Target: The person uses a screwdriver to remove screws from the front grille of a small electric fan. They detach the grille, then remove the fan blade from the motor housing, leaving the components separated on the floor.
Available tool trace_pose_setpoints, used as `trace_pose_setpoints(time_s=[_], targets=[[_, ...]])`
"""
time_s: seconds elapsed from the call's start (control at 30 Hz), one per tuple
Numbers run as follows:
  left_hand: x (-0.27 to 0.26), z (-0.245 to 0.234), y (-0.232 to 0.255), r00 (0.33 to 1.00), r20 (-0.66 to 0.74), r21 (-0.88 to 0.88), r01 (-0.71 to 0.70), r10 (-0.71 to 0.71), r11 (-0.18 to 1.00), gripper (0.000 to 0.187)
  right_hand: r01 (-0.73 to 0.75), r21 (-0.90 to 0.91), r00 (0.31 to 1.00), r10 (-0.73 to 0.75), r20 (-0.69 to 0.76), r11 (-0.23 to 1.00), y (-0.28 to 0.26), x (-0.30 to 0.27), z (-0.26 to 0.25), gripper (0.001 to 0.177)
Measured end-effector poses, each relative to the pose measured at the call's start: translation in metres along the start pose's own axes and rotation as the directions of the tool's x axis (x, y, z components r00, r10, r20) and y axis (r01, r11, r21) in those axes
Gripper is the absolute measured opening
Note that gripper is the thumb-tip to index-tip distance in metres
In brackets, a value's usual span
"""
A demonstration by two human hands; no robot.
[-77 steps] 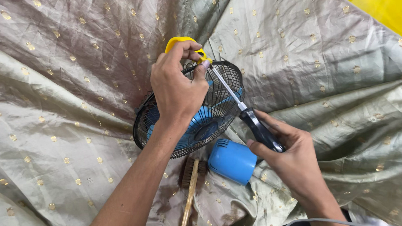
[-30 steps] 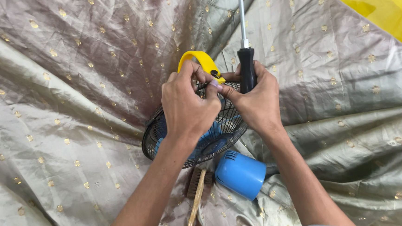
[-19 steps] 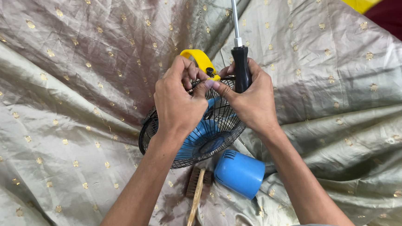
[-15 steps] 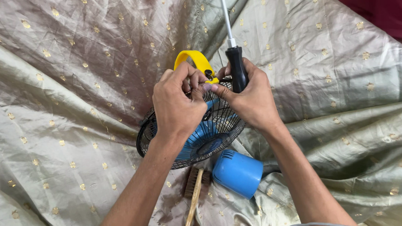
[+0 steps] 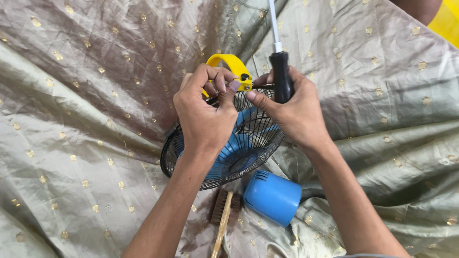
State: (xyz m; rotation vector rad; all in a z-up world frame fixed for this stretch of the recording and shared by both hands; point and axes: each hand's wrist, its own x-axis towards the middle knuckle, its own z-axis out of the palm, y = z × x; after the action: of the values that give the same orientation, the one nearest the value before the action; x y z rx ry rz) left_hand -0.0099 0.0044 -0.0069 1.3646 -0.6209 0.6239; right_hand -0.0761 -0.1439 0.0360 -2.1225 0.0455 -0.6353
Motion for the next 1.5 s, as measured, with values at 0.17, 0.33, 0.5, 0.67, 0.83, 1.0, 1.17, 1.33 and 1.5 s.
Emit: trace_pose_setpoints(time_s=[0.17, 0.33, 0.5, 0.67, 0.83, 1.0, 1.17, 1.33, 1.5], targets=[[0.0, -0.006, 0.01, 0.999, -0.028, 0.037, 0.018, -0.017, 0.999, 0.022, -0.149, 0.209, 0.988, 0.152, -0.001, 0.966, -0.009, -0.008, 0.001, 0.032], [-0.01, -0.024, 0.024, 0.997, -0.069, 0.038, 0.018, -0.015, 0.999, 0.024, -0.176, 0.379, 0.984, 0.161, 0.072, 0.909, -0.028, -0.02, 0.016, 0.029], [-0.029, -0.059, 0.041, 0.986, -0.149, -0.048, 0.072, -0.078, 0.996, 0.03, -0.244, 0.467, 0.968, 0.182, 0.176, 0.85, -0.048, -0.037, 0.051, 0.027], [-0.059, -0.102, 0.054, 0.941, -0.277, -0.006, 0.201, -0.195, 0.979, 0.027, -0.276, 0.529, 0.928, 0.08, 0.363, 0.802, -0.06, -0.052, 0.09, 0.026], [-0.093, -0.134, 0.059, 0.85, -0.431, 0.167, 0.404, -0.302, 0.899, 0.025, -0.384, 0.497, 0.85, 0.088, 0.519, 0.778, -0.058, -0.073, 0.126, 0.03], [-0.123, -0.156, 0.059, 0.698, -0.543, 0.099, 0.605, -0.466, 0.79, 0.024, -0.512, 0.401, 0.743, 0.157, 0.651, 0.76, -0.045, -0.091, 0.156, 0.032], [-0.154, -0.174, 0.059, 0.616, -0.583, 0.09, 0.697, -0.53, 0.712, 0.016, -0.62, 0.319, 0.633, 0.216, 0.744, 0.717, -0.033, -0.111, 0.186, 0.031], [-0.18, -0.21, 0.06, 0.596, -0.642, 0.155, 0.718, -0.483, 0.679, 0.019, -0.663, 0.216, 0.505, 0.216, 0.836, 0.717, -0.04, -0.13, 0.226, 0.031], [-0.203, -0.263, 0.062, 0.559, -0.718, 0.116, 0.683, -0.414, 0.721, 0.019, -0.632, 0.217, 0.412, 0.086, 0.907, 0.744, -0.062, -0.151, 0.277, 0.029]])
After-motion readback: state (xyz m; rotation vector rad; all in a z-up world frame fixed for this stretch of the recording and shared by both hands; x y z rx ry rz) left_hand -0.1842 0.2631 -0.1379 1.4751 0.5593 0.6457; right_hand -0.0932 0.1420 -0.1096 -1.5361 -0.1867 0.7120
